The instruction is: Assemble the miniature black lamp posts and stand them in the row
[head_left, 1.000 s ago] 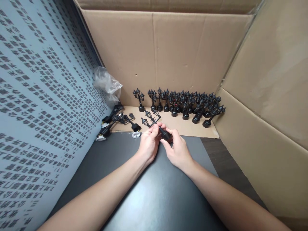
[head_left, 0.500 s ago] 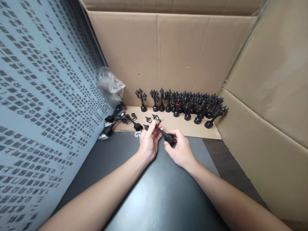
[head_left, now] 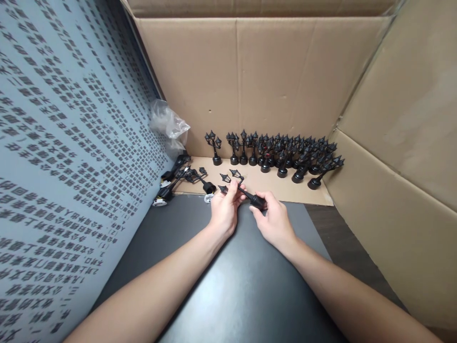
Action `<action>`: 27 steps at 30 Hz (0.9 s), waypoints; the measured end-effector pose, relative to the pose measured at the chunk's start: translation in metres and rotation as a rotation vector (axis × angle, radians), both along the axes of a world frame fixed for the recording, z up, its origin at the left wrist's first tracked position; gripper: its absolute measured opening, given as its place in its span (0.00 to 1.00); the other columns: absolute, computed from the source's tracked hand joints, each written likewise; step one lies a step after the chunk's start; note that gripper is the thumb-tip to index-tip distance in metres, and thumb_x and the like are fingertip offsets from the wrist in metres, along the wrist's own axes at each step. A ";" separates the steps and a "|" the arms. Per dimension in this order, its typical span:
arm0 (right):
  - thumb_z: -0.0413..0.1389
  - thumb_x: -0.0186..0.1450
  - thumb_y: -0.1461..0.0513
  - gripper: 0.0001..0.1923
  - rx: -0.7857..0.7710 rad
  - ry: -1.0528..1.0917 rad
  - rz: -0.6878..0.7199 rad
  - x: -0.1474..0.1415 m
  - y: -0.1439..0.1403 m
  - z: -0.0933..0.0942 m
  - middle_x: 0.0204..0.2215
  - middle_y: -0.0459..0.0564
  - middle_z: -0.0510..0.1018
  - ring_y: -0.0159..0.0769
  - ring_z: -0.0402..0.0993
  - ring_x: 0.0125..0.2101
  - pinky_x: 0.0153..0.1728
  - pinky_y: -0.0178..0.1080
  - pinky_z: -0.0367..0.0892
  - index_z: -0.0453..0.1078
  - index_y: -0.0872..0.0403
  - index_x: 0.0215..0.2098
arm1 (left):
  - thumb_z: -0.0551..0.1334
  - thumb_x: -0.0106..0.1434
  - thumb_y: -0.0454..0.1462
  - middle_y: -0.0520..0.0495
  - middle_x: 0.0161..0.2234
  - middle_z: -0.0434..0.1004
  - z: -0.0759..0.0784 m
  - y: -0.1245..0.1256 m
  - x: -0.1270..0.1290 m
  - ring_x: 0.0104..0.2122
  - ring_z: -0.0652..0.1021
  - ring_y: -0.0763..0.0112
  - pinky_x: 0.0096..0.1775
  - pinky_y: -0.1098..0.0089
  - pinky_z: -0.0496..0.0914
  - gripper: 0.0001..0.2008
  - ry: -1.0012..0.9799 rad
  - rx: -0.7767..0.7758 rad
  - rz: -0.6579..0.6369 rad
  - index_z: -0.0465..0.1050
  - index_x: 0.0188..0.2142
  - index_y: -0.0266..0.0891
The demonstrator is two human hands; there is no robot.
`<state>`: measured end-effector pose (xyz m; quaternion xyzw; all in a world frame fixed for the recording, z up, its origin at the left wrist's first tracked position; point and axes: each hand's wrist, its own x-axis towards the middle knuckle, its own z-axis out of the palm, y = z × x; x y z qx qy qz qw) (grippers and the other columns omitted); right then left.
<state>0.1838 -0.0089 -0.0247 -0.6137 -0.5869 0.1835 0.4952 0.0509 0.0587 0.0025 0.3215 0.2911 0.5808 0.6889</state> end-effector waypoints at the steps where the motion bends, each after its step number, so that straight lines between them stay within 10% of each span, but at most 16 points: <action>1: 0.61 0.66 0.61 0.19 0.012 -0.008 0.003 0.000 0.000 0.001 0.52 0.57 0.84 0.49 0.84 0.46 0.49 0.52 0.77 0.72 0.50 0.55 | 0.79 0.58 0.47 0.45 0.35 0.81 0.000 0.000 0.000 0.36 0.80 0.72 0.39 0.72 0.74 0.20 -0.006 -0.004 -0.002 0.78 0.38 0.34; 15: 0.71 0.61 0.49 0.25 0.091 0.508 -0.032 -0.004 0.002 0.015 0.43 0.53 0.85 0.43 0.84 0.40 0.43 0.45 0.79 0.70 0.51 0.49 | 0.74 0.64 0.46 0.42 0.47 0.84 -0.002 -0.011 -0.002 0.46 0.84 0.62 0.51 0.62 0.76 0.24 0.163 0.134 -0.254 0.72 0.54 0.41; 27: 0.64 0.67 0.54 0.25 0.057 0.347 -0.026 -0.002 0.000 0.018 0.47 0.53 0.84 0.42 0.82 0.40 0.41 0.44 0.79 0.69 0.49 0.61 | 0.72 0.66 0.46 0.39 0.55 0.83 0.010 -0.023 0.001 0.56 0.80 0.55 0.60 0.60 0.72 0.22 0.367 0.373 -0.249 0.82 0.57 0.42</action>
